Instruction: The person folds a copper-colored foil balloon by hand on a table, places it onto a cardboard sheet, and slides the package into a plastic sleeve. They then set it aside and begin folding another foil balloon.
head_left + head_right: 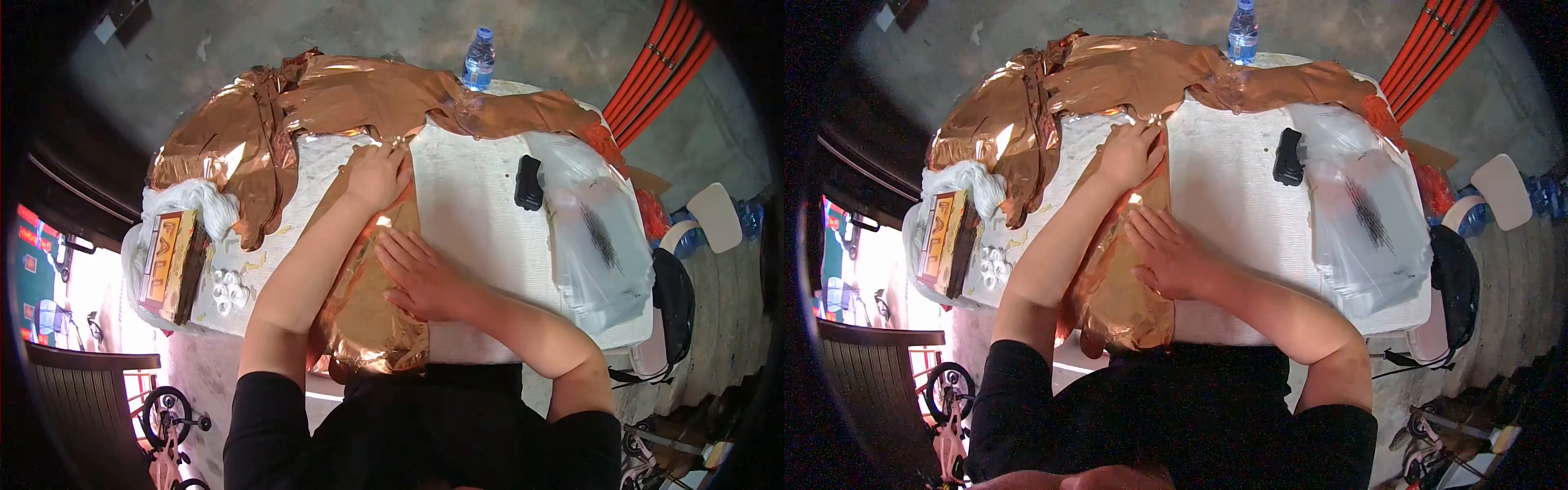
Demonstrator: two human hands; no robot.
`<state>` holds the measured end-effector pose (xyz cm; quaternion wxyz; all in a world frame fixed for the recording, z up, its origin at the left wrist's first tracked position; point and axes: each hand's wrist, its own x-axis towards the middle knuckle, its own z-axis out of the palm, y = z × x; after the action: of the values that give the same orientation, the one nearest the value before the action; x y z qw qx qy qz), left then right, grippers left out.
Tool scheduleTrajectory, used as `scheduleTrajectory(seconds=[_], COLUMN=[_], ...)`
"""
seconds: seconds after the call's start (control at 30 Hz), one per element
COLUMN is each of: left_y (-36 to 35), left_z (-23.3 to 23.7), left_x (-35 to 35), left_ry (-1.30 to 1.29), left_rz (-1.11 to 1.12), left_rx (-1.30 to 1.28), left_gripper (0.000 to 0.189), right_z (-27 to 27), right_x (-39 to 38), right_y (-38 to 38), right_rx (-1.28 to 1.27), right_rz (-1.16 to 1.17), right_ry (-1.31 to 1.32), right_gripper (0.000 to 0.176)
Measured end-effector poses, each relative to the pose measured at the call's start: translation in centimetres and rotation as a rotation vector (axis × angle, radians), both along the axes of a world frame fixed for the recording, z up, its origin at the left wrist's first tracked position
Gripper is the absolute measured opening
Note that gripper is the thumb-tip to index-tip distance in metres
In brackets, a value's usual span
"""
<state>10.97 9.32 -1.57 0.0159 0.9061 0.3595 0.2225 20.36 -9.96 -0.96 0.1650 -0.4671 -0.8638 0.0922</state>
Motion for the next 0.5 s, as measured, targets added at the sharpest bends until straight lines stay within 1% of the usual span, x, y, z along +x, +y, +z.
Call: scheduleTrajectory(seconds=[0.07,0.1,0.17,0.3,0.4,0.47,0.5], left_y=[0.0,0.3,0.7,1.4,1.4,1.4,1.3], left_z=[0.6,0.2,-0.9,-1.6,-1.5,-1.1,-0.9], left_x=[-0.2,-0.2,-0.3,-0.5,-0.5,-0.4,-0.3], left_ry=[0.031,0.033,-0.006,-0.017,0.049,0.049,0.047], left_rz=[-0.058,-0.059,-0.154,-0.172,-0.118,-0.132,-0.114], left_rx=[0.037,0.036,0.085,0.068,0.068,-0.001,0.004], left_gripper=[0.035,0.035,0.037,0.039,0.042,0.044,0.044], right_z=[-0.3,-0.4,-0.5,-0.6,-0.3,-0.4,-0.4], right_x=[-0.1,-0.1,-0.1,-0.1,0.0,0.0,0.0], right_y=[0.0,0.1,0.1,0.1,0.1,0.1,0.2], right_rx=[0.005,0.012,0.009,0.03,0.014,0.012,0.016], right_rz=[-0.001,-0.002,-0.002,-0.001,0.004,0.011,0.014], right_ry=[0.004,0.007,0.006,0.019,-0.003,0.006,0.016], right_gripper=[0.065,0.066,0.066,0.067,0.068,0.069,0.069])
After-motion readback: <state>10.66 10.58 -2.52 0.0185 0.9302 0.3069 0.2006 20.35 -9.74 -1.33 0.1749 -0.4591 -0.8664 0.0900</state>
